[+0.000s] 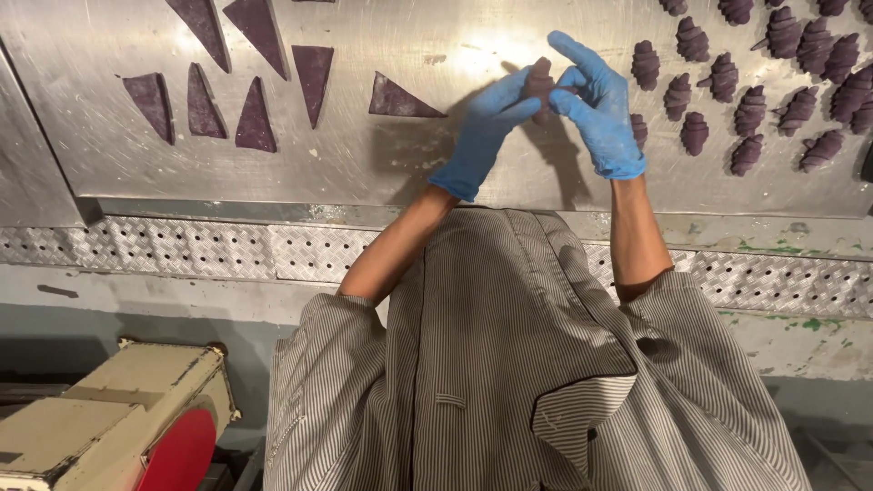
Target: Rolling triangular pieces of purple dough into croissant shapes on a stainless steel bakery table.
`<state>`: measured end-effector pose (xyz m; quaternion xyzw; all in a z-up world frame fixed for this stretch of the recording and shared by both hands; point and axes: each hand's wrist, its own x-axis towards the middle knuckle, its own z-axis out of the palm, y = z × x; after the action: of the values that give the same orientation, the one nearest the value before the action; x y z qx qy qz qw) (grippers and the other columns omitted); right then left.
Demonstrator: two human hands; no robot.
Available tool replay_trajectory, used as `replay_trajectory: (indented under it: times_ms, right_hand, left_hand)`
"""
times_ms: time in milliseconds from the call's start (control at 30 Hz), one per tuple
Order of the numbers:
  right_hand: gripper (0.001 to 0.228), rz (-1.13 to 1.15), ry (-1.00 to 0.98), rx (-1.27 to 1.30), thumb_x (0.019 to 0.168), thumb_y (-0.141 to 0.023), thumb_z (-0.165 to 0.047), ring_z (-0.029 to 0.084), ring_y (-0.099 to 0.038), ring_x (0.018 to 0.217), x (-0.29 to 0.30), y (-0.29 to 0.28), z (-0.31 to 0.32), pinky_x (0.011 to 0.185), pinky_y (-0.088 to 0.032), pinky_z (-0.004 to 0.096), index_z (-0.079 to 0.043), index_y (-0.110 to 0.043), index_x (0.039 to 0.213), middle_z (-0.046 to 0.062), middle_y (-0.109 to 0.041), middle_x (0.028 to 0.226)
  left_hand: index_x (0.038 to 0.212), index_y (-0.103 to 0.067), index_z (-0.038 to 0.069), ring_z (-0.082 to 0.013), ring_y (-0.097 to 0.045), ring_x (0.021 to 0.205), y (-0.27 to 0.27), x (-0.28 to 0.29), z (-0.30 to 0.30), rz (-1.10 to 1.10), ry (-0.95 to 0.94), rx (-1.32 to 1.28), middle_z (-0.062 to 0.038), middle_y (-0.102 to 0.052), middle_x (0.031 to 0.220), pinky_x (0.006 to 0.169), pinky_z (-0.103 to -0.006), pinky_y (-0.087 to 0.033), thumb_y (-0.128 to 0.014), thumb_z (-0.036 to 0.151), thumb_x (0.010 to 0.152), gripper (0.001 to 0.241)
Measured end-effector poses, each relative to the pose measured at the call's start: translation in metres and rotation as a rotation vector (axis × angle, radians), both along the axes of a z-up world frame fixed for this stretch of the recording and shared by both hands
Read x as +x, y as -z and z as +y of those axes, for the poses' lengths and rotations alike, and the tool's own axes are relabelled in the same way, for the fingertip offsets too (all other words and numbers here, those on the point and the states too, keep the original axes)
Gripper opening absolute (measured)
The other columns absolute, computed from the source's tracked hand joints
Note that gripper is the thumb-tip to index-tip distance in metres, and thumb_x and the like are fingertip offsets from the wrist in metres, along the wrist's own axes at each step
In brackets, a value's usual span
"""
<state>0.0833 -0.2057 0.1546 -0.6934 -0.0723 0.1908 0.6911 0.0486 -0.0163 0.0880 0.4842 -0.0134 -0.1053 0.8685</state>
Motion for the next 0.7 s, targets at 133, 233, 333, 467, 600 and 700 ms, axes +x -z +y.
replay_trajectory:
  times_ms: [133,233,333,467,600,700]
  right_hand:
    - [0.062,-0.003,-0.024,0.029,0.099,-0.069,0.000,0.006,-0.058,0.086,-0.004,-0.001,-0.001,0.084,-0.052,0.022,-0.006,-0.052,0.158,-0.003,-0.061,0.091]
    - [0.061,0.008,-0.013,0.048,0.099,-0.067,0.001,0.006,-0.057,0.084,-0.004,0.004,-0.006,0.083,-0.052,0.022,-0.006,-0.052,0.158,-0.003,-0.060,0.090]
    - [0.061,0.015,-0.011,0.085,0.099,-0.067,0.002,0.006,-0.056,0.086,-0.008,0.008,-0.011,0.083,-0.050,0.022,-0.004,-0.053,0.158,-0.003,-0.059,0.091]
    - [0.061,0.065,0.038,0.116,0.097,-0.063,0.002,0.006,-0.056,0.083,-0.006,0.005,-0.017,0.081,-0.050,0.022,-0.004,-0.054,0.156,-0.004,-0.059,0.088]
    - [0.057,0.049,0.051,0.100,0.096,-0.066,0.002,0.005,-0.055,0.081,-0.008,0.015,-0.026,0.081,-0.051,0.021,-0.003,-0.058,0.153,-0.005,-0.058,0.086]
    - [0.051,0.043,0.053,0.132,0.098,-0.066,0.003,0.004,-0.050,0.078,-0.007,0.026,-0.036,0.076,-0.046,0.020,-0.003,-0.062,0.148,-0.006,-0.055,0.084]
  left_hand:
    - [0.148,-0.052,-0.001,-0.0167,-0.070,0.108,0.008,-0.003,-0.005,0.053,0.020,0.126,-0.011,-0.071,0.127,0.093,-0.0288,-0.060,-0.067,0.008,0.102,0.049]
    - [0.147,-0.057,-0.003,-0.0185,-0.071,0.110,0.016,-0.003,-0.009,0.103,-0.002,0.154,-0.014,-0.073,0.124,0.096,-0.0300,-0.060,-0.068,0.008,0.102,0.047]
    - [0.147,-0.056,-0.002,-0.0178,-0.069,0.116,0.014,-0.002,-0.014,0.149,0.024,0.098,-0.014,-0.071,0.127,0.104,-0.0306,-0.057,-0.068,0.008,0.102,0.048]
    - [0.148,-0.051,-0.001,-0.0184,-0.066,0.123,0.007,0.002,-0.019,0.165,-0.003,-0.030,-0.012,-0.068,0.135,0.112,-0.0328,-0.051,-0.068,0.008,0.099,0.053]
    - [0.147,-0.059,-0.007,-0.0239,-0.069,0.122,0.005,-0.003,-0.025,0.148,0.045,0.158,-0.018,-0.071,0.131,0.111,-0.0355,-0.055,-0.067,0.014,0.102,0.050]
    - [0.151,-0.048,-0.008,-0.0260,-0.062,0.128,0.008,-0.002,-0.035,0.294,0.045,-0.310,-0.018,-0.060,0.141,0.114,-0.0393,-0.052,-0.064,0.014,0.105,0.053]
